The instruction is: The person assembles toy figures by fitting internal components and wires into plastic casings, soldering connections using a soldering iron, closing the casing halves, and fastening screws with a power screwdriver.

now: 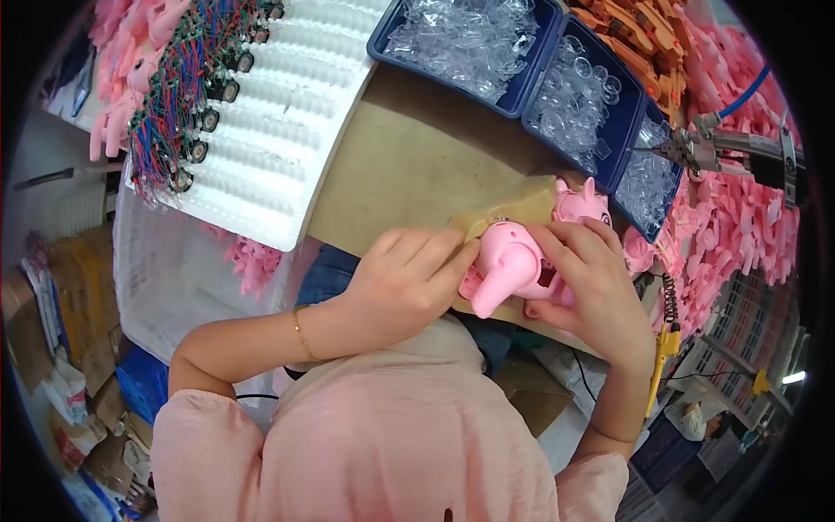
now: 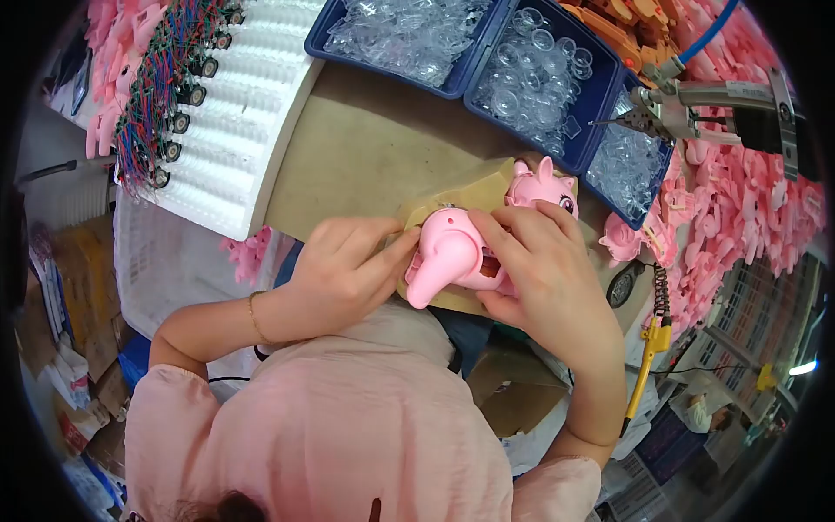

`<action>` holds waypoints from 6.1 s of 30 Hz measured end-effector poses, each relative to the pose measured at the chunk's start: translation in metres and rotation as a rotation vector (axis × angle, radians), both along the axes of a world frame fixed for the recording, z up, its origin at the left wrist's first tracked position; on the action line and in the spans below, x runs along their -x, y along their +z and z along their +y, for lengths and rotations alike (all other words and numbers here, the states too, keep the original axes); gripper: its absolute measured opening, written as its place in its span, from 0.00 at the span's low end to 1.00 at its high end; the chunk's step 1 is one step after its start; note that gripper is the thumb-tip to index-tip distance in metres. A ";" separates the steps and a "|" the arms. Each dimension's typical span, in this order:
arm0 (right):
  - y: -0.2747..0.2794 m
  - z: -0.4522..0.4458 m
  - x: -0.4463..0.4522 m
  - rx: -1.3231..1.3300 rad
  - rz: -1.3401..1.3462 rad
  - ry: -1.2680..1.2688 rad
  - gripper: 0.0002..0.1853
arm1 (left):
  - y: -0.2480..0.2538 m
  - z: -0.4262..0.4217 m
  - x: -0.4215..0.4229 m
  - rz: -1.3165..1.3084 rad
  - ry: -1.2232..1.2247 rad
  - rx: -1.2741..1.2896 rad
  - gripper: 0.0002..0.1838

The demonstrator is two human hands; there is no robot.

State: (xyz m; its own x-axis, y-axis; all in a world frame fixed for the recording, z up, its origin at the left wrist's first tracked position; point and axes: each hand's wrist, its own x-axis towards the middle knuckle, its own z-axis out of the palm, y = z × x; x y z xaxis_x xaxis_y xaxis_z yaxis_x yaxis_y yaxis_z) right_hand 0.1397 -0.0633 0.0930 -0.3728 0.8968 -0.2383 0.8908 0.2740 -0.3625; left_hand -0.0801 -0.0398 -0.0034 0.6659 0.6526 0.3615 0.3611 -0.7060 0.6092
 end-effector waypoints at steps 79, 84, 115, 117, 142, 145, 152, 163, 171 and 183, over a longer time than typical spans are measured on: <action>0.116 0.055 -0.057 -0.838 1.277 -0.655 0.17 | 0.047 0.022 -0.107 0.284 -0.312 -0.244 0.27; 0.106 0.044 -0.033 -0.947 1.138 -0.747 0.23 | 0.049 0.023 -0.107 0.316 -0.320 -0.189 0.27; 0.101 -0.019 -0.046 -0.865 1.192 -0.509 0.23 | 0.048 0.030 -0.101 0.305 -0.337 -0.196 0.28; 0.100 -0.016 -0.040 -0.875 1.221 -0.762 0.21 | 0.044 0.030 -0.100 0.302 -0.335 -0.203 0.28; 0.105 -0.049 0.010 -0.918 1.058 -0.768 0.25 | 0.036 0.031 -0.098 0.214 -0.341 -0.285 0.28; 0.088 -0.045 0.009 -0.984 1.019 -0.724 0.24 | 0.036 0.030 -0.098 0.273 -0.351 -0.292 0.29; 0.113 -0.031 -0.025 -0.753 1.214 -0.531 0.24 | 0.033 0.031 -0.100 0.055 -0.281 -0.351 0.14; 0.114 0.016 -0.010 -0.740 1.282 -0.566 0.20 | 0.021 0.176 -0.082 0.399 0.117 -0.354 0.05; 0.086 0.012 -0.007 -0.751 1.271 -0.528 0.16 | 0.016 0.185 -0.088 0.254 0.163 -0.380 0.08; 0.130 0.045 0.012 -0.822 1.116 -0.409 0.36 | 0.052 0.104 -0.029 -0.510 0.007 0.545 0.09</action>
